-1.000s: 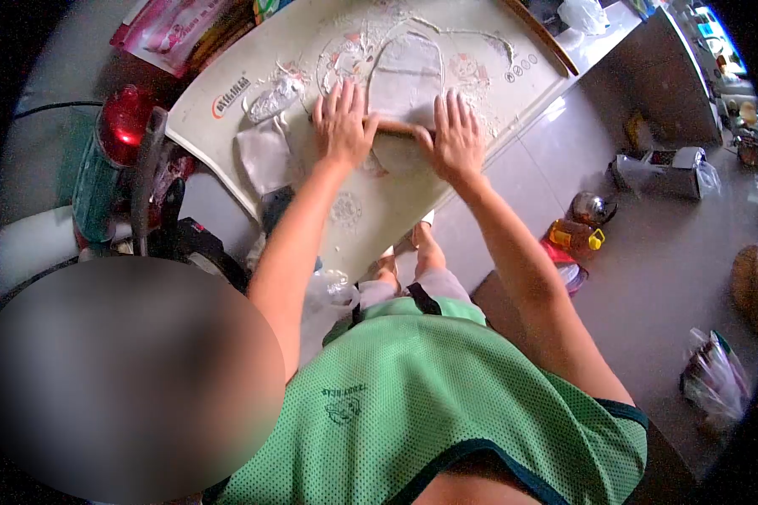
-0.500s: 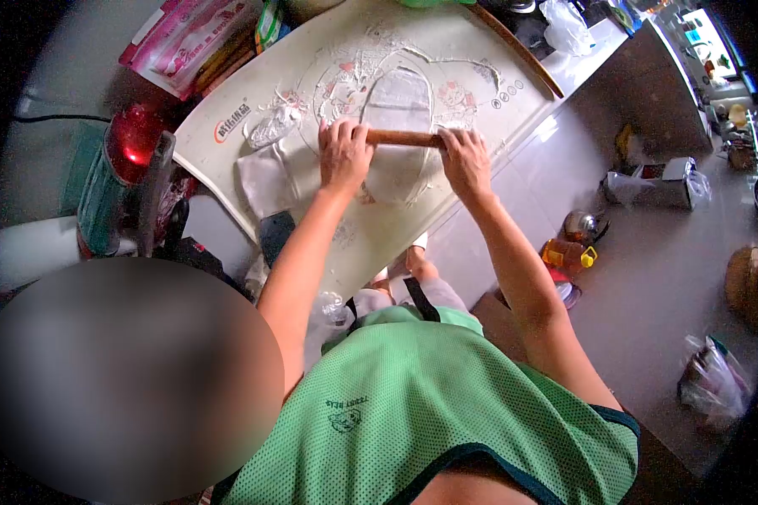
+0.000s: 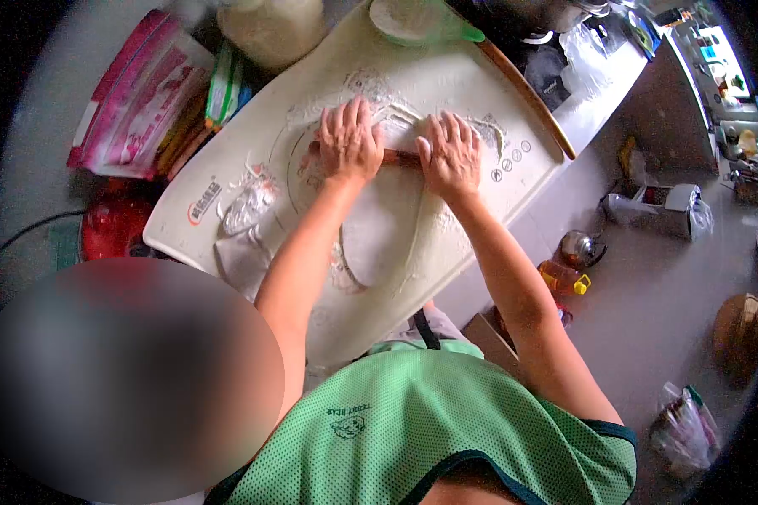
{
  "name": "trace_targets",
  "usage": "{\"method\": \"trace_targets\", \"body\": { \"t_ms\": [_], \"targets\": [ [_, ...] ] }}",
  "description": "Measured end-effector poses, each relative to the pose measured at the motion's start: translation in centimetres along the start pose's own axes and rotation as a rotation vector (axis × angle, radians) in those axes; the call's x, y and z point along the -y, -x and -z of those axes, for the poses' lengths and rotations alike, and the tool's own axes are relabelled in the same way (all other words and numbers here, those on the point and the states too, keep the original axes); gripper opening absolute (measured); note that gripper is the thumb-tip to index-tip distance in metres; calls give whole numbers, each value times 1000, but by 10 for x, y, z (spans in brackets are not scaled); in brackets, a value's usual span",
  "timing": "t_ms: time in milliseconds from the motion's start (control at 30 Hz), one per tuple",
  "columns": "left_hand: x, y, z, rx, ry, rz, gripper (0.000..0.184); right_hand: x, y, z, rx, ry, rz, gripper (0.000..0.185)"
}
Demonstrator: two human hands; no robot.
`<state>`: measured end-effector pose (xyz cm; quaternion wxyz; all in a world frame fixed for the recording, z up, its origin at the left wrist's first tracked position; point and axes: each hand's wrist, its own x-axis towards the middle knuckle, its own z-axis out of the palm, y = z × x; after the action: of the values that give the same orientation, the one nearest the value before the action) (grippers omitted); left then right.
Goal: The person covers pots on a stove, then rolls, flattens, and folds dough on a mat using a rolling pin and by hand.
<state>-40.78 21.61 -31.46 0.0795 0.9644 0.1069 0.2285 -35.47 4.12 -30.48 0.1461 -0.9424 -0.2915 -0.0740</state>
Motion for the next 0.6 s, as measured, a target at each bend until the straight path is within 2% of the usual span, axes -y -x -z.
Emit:
{"method": "trace_targets", "body": {
  "t_ms": [33, 67, 167, 400, 467, 500, 533, 567, 600],
  "targets": [
    [1, -11, -4, 12, 47, 16, 41, -4, -12, 1, -92, 15, 37, 39],
    [3, -24, -10, 22, 94, 28, 38, -10, -26, -1, -91, 14, 30, 39],
    [4, -51, -22, 62, 94, 65, 26, -21, -55, -1, -75, -43, 40, 22],
    [18, -93, -59, 294, 170, 140, 24, -28, -71, -8, -46, -4, -3, 25],
    [18, -78, -60, 344, 168, 143, 24, -22, -62, -2, -56, -65, -45, 34],
    [15, -64, -53, 98, 122, 75, 25, -21, -51, -15, -120, 5, -41, 48],
    [12, -46, -43, -145, 72, 9, 27, -13, -36, -9, -27, 3, -46, 57],
    [9, -23, -29, -148, -12, -8, 36, -7, -17, -9, -48, 3, -2, 58],
    [7, -4, -15, -151, -21, -11, 36, -2, 2, -9, -71, 5, 40, 59]
  ]
}}
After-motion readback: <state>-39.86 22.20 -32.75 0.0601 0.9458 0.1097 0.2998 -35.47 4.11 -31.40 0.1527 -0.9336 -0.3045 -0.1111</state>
